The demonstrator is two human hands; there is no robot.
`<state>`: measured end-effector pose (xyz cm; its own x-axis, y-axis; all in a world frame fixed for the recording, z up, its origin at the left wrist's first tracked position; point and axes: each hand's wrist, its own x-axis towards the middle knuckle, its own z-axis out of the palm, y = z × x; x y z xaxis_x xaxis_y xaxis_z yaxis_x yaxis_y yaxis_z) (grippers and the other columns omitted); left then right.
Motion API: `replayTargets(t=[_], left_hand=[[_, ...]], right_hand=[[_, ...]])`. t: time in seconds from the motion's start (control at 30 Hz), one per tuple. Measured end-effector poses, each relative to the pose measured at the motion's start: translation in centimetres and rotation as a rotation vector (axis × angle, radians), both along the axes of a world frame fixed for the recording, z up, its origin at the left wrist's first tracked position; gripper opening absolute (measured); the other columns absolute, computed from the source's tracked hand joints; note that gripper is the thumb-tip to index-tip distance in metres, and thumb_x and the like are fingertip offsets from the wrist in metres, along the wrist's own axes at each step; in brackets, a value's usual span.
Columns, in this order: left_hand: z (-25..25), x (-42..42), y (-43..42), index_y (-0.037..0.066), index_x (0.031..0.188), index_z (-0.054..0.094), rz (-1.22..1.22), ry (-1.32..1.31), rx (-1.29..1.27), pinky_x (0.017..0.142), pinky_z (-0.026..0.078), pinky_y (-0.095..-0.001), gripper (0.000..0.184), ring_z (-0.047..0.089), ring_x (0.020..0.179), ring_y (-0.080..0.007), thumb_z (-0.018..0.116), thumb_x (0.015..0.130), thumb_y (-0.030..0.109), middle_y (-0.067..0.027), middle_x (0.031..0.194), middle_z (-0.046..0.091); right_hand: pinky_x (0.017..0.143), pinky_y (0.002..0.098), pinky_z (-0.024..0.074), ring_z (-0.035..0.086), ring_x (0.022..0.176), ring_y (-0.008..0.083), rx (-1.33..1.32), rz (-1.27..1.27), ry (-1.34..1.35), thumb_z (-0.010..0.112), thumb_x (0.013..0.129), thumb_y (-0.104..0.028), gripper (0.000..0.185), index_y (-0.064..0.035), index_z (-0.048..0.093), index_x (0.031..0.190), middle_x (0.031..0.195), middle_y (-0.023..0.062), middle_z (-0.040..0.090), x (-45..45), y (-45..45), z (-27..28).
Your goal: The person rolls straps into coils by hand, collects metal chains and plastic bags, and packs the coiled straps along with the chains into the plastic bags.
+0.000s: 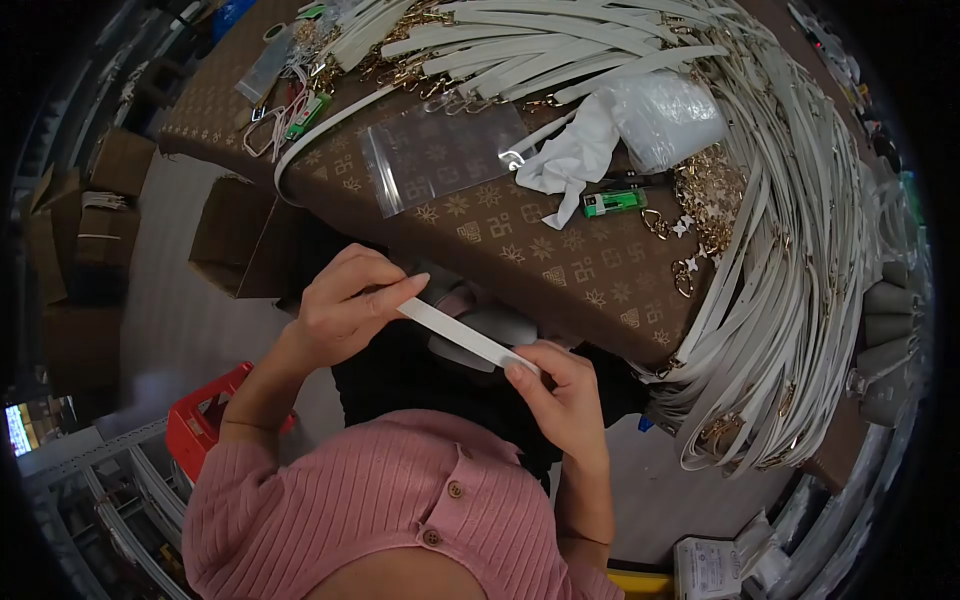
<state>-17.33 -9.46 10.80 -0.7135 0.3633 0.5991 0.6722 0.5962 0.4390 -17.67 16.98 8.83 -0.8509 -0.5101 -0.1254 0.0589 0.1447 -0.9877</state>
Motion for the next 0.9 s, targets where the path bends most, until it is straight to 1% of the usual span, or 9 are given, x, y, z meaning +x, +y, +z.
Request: replayTargets(t=[0.07, 0.13, 0.33, 0.47, 0.6, 0.67, 0.73, 0.8, 0.9], left_hand=[[0.4, 0.1, -0.1, 0.000, 0.108, 0.058, -0.004, -0.089, 0.076, 0.060, 0.043, -0.0265, 0.046, 0.052, 0.068, -0.0188, 0.067, 0.063, -0.001, -0.0061, 0.080, 0.055], [0.7, 0.6, -0.4, 0.001, 0.118, 0.051, -0.028, -0.380, 0.274, 0.063, 0.043, -0.0265, 0.057, 0.053, 0.071, -0.0174, 0.070, 0.063, -0.001, -0.0047, 0.082, 0.059], [0.2, 0.7, 0.1, 0.001, 0.122, 0.046, -0.039, -0.556, 0.475, 0.070, 0.044, -0.0274, 0.060, 0.056, 0.074, -0.0169, 0.069, 0.066, 0.000, -0.0031, 0.081, 0.060], [0.5, 0.3, 0.3, 0.002, 0.120, 0.048, -0.073, -0.579, 0.482, 0.070, 0.044, -0.0268, 0.059, 0.056, 0.078, -0.0173, 0.069, 0.066, -0.001, -0.0029, 0.084, 0.060], [2.9, -0.3, 1.0, -0.001, 0.113, 0.052, -0.122, -0.402, 0.220, 0.081, 0.041, -0.0338, 0.047, 0.054, 0.092, -0.0253, 0.070, 0.071, 0.011, -0.0098, 0.092, 0.060], [4.4, -0.2, 2.2, 0.001, 0.104, 0.057, -0.406, -0.423, 0.366, 0.086, 0.038, -0.0386, 0.034, 0.050, 0.100, -0.0304, 0.065, 0.077, 0.019, -0.0121, 0.097, 0.059], [5.7, 1.0, 4.9, 0.002, 0.091, 0.061, -0.810, -0.747, 0.891, 0.085, 0.039, -0.0408, 0.019, 0.050, 0.099, -0.0320, 0.059, 0.082, 0.019, -0.0129, 0.098, 0.058], [6.9, 2.2, 6.4, 0.003, 0.083, 0.062, -0.961, -0.920, 1.192, 0.083, 0.041, -0.0408, 0.015, 0.051, 0.096, -0.0316, 0.056, 0.084, 0.017, -0.0127, 0.098, 0.059], [8.1, 2.3, 6.8, -0.005, 0.115, 0.035, -1.414, -1.286, 1.564, 0.093, 0.031, -0.0360, 0.052, 0.046, 0.107, -0.0235, 0.058, 0.083, 0.028, -0.0163, 0.114, 0.049]], right_hand=[[0.050, 0.0206, 0.0322, 0.044, 0.057, 0.0072, 0.064, -0.033, 0.033, 0.065, 0.076, -0.012, 0.016, 0.0019, 0.061, 0.084, 0.067, 0.0031, 0.052, -0.4, -0.2, 0.1], [0.050, 0.0214, 0.0320, 0.044, 0.056, 0.0079, 0.049, -0.045, 0.052, 0.063, 0.078, -0.009, 0.012, 0.0025, 0.061, 0.079, 0.063, 0.0028, 0.052, -0.6, -0.1, 0.0], [0.051, 0.0218, 0.0331, 0.045, 0.055, 0.0090, 0.039, -0.091, 0.067, 0.064, 0.077, -0.009, 0.012, 0.0027, 0.061, 0.079, 0.063, 0.0037, 0.053, -0.6, 0.5, -0.5], [0.051, 0.0213, 0.0336, 0.045, 0.056, 0.0088, 0.048, -0.108, 0.065, 0.064, 0.076, -0.008, 0.012, 0.0029, 0.061, 0.079, 0.064, 0.0038, 0.053, -0.5, 0.9, -0.4], [0.051, 0.0210, 0.0330, 0.045, 0.057, 0.0079, 0.029, -0.118, 0.052, 0.064, 0.077, -0.008, 0.012, 0.0030, 0.061, 0.079, 0.064, 0.0030, 0.053, -0.5, 1.3, -0.2], [0.051, 0.0209, 0.0324, 0.044, 0.056, 0.0075, -0.004, -0.122, 0.052, 0.064, 0.077, -0.008, 0.012, 0.0031, 0.061, 0.079, 0.063, 0.0025, 0.052, -0.6, 1.4, -0.5], [0.051, 0.0210, 0.0311, 0.041, 0.056, 0.0068, -0.002, -0.178, 0.017, 0.063, 0.078, -0.010, 0.013, 0.0032, 0.060, 0.078, 0.063, 0.0016, 0.050, -0.6, 1.5, -0.8], [0.051, 0.0210, 0.0301, 0.040, 0.056, 0.0066, -0.004, -0.203, -0.017, 0.063, 0.078, -0.012, 0.015, 0.0033, 0.060, 0.078, 0.062, 0.0012, 0.049, -0.5, 1.4, -0.4], [0.051, 0.0208, 0.0302, 0.040, 0.057, 0.0067, 0.052, -0.209, -0.018, 0.062, 0.079, -0.013, 0.017, 0.0030, 0.060, 0.077, 0.062, 0.0009, 0.049, -0.2, 1.9, -0.1]])
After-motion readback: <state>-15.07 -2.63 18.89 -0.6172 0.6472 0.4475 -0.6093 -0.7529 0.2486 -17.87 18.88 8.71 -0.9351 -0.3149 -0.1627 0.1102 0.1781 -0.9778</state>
